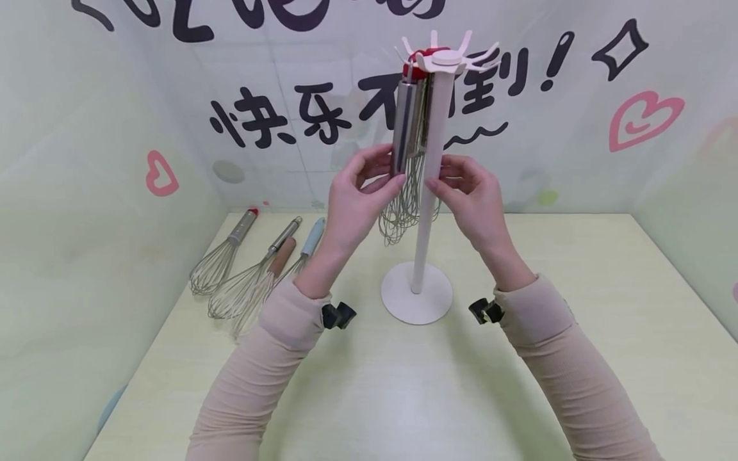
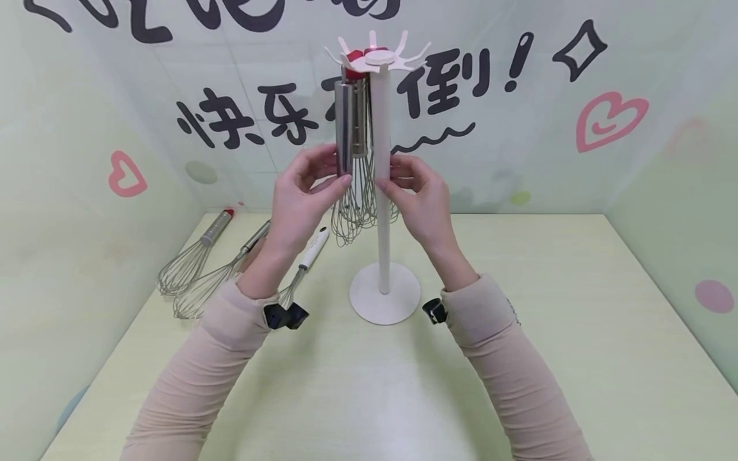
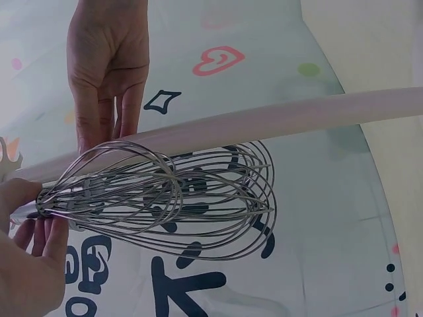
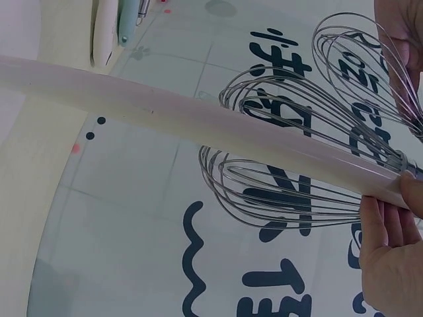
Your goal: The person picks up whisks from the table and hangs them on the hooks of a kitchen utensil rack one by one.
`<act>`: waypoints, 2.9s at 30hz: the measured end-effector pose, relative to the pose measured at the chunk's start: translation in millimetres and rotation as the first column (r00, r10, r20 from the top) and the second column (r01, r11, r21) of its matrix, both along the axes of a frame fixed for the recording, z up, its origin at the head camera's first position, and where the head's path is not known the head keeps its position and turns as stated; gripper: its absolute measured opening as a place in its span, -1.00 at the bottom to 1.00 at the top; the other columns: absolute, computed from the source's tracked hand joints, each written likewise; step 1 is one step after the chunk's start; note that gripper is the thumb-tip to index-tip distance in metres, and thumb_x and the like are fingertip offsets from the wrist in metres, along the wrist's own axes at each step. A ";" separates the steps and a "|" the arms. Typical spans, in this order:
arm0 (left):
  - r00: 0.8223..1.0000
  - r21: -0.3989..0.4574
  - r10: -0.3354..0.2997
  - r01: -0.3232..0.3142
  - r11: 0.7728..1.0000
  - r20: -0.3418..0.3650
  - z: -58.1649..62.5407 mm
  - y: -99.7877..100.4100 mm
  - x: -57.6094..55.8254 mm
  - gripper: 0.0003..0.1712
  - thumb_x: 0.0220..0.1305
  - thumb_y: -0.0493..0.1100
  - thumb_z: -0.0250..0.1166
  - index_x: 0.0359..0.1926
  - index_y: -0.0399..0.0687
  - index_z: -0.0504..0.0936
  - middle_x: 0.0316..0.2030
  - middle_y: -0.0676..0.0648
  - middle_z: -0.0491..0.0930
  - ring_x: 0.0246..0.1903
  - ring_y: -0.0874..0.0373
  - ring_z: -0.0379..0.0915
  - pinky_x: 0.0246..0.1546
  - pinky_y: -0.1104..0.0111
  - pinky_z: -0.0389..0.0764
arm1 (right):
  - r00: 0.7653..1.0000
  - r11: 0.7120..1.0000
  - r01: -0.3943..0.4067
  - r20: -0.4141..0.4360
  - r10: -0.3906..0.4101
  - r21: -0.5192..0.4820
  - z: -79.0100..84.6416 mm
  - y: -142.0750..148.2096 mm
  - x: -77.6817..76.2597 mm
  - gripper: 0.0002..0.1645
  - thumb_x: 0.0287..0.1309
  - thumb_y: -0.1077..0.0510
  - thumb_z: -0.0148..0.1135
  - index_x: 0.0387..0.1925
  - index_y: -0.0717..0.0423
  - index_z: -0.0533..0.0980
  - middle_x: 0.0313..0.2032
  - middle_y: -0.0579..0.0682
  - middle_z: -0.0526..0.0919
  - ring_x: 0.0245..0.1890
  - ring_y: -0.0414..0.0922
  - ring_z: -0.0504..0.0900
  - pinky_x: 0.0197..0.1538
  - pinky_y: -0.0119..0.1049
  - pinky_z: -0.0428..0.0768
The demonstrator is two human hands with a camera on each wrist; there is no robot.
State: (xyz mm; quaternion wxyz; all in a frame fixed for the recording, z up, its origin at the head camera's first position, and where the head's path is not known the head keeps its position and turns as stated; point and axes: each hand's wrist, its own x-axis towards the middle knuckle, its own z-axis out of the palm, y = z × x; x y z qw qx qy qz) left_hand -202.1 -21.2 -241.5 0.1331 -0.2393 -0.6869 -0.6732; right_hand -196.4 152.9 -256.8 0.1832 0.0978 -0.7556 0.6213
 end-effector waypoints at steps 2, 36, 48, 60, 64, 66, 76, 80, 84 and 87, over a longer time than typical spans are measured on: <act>1.000 0.001 -0.001 0.001 1.000 0.000 0.3 -0.4 0.2 -0.48 0.15 -0.43 0.29 0.17 -0.32 0.45 0.02 -0.30 0.53 -0.01 0.01 0.54 0.09 0.44 0.60 | 1.000 1.000 -0.001 0.002 0.001 0.003 0.2 -0.4 0.0 -0.55 0.17 0.29 0.25 0.11 0.26 0.48 -0.14 -0.07 0.61 -0.20 -0.32 0.60 -0.08 -0.55 0.62; 0.960 -0.157 0.187 -0.156 0.975 0.208 -46.6 -38.8 -28.7 -0.58 0.28 -0.30 0.18 0.16 -0.26 0.47 0.05 -0.26 0.54 0.03 -0.01 0.49 0.15 0.29 0.57 | 1.000 1.000 -0.007 0.023 0.007 0.001 -1.9 0.8 0.1 -0.54 0.15 0.31 0.25 0.12 0.25 0.46 -0.19 -0.21 0.58 -0.16 -0.29 0.60 -0.06 -0.51 0.62; 0.904 -0.325 0.275 -0.166 0.931 0.327 -95.2 -62.3 -49.0 -0.55 0.30 -0.26 0.17 0.20 -0.20 0.45 0.10 -0.22 0.52 0.12 -0.05 0.47 0.17 0.24 0.56 | 1.000 1.000 -0.008 -0.017 0.008 -0.014 -6.3 0.1 0.5 -0.53 0.13 0.35 0.24 0.11 0.27 0.46 -0.23 -0.29 0.57 -0.16 -0.31 0.59 0.01 -0.48 0.63; 0.858 -0.419 0.335 -0.159 0.894 0.390 -128.9 -82.6 -60.0 -0.54 0.30 -0.25 0.15 0.22 -0.16 0.44 0.12 -0.23 0.52 0.12 -0.09 0.46 0.20 0.19 0.53 | 1.000 0.999 -0.026 -0.018 0.026 -0.038 -7.3 -3.3 0.1 -0.50 0.12 0.43 0.22 0.13 0.29 0.42 -0.16 -0.14 0.57 -0.16 -0.29 0.60 0.07 -0.38 0.65; 0.853 -0.442 0.339 -0.147 0.885 0.396 -137.7 -86.2 -63.7 -0.54 0.30 -0.25 0.15 0.23 -0.17 0.43 0.12 -0.24 0.52 0.12 -0.10 0.47 0.19 0.19 0.54 | 0.999 0.999 -0.021 -0.027 0.020 -0.035 -7.3 -3.8 0.1 -0.51 0.12 0.42 0.22 0.13 0.29 0.42 -0.10 -0.09 0.56 -0.15 -0.30 0.60 0.07 -0.39 0.65; 0.850 -0.451 0.342 -0.142 0.881 0.400 -142.0 -87.7 -65.1 -0.52 0.30 -0.26 0.14 0.24 -0.18 0.42 0.12 -0.26 0.51 0.13 -0.11 0.47 0.19 0.19 0.55 | 0.999 0.999 -0.019 -0.035 0.018 -0.032 -7.6 -3.8 -0.2 -0.51 0.12 0.41 0.22 0.13 0.29 0.42 -0.08 -0.09 0.56 -0.15 -0.31 0.60 0.04 -0.42 0.65; 0.832 -0.487 0.338 -0.096 0.868 0.439 -160.1 -94.6 -66.9 -0.48 0.30 -0.29 0.13 0.28 -0.19 0.37 0.18 -0.27 0.46 0.20 -0.13 0.40 0.21 0.13 0.52 | 0.998 0.999 -0.020 -0.059 0.018 -0.026 -8.8 -3.0 -0.5 -0.51 0.12 0.40 0.22 0.13 0.29 0.42 -0.16 -0.16 0.57 -0.19 -0.30 0.61 -0.09 -0.50 0.66; 0.828 -0.496 0.339 -0.086 0.864 0.447 -166.6 -96.1 -68.5 -0.46 0.29 -0.31 0.13 0.30 -0.19 0.35 0.20 -0.28 0.44 0.21 -0.15 0.38 0.23 0.13 0.51 | 0.998 0.999 -0.019 -0.063 0.017 -0.030 -9.3 -3.2 -0.7 -0.51 0.11 0.41 0.22 0.12 0.29 0.42 -0.19 -0.17 0.57 -0.20 -0.30 0.62 -0.10 -0.50 0.66; 0.820 -0.490 0.336 -0.078 0.868 0.464 -170.0 -96.5 -68.9 -0.45 0.28 -0.32 0.14 0.30 -0.17 0.35 0.21 -0.26 0.44 0.22 -0.13 0.37 0.23 0.14 0.51 | 0.998 0.999 -0.018 -0.063 0.016 -0.030 -9.6 -3.2 -1.0 -0.51 0.11 0.41 0.22 0.12 0.31 0.42 -0.22 -0.20 0.56 -0.21 -0.29 0.62 -0.10 -0.50 0.66; 0.815 -0.496 0.342 -0.078 0.865 0.468 -172.3 -96.5 -69.7 -0.44 0.27 -0.31 0.15 0.30 -0.16 0.36 0.21 -0.24 0.44 0.23 -0.12 0.37 0.22 0.14 0.51 | 0.998 0.999 -0.017 -0.058 0.015 -0.031 -9.7 -3.3 -1.0 -0.51 0.11 0.41 0.22 0.12 0.31 0.42 -0.22 -0.20 0.57 -0.21 -0.32 0.61 -0.11 -0.50 0.66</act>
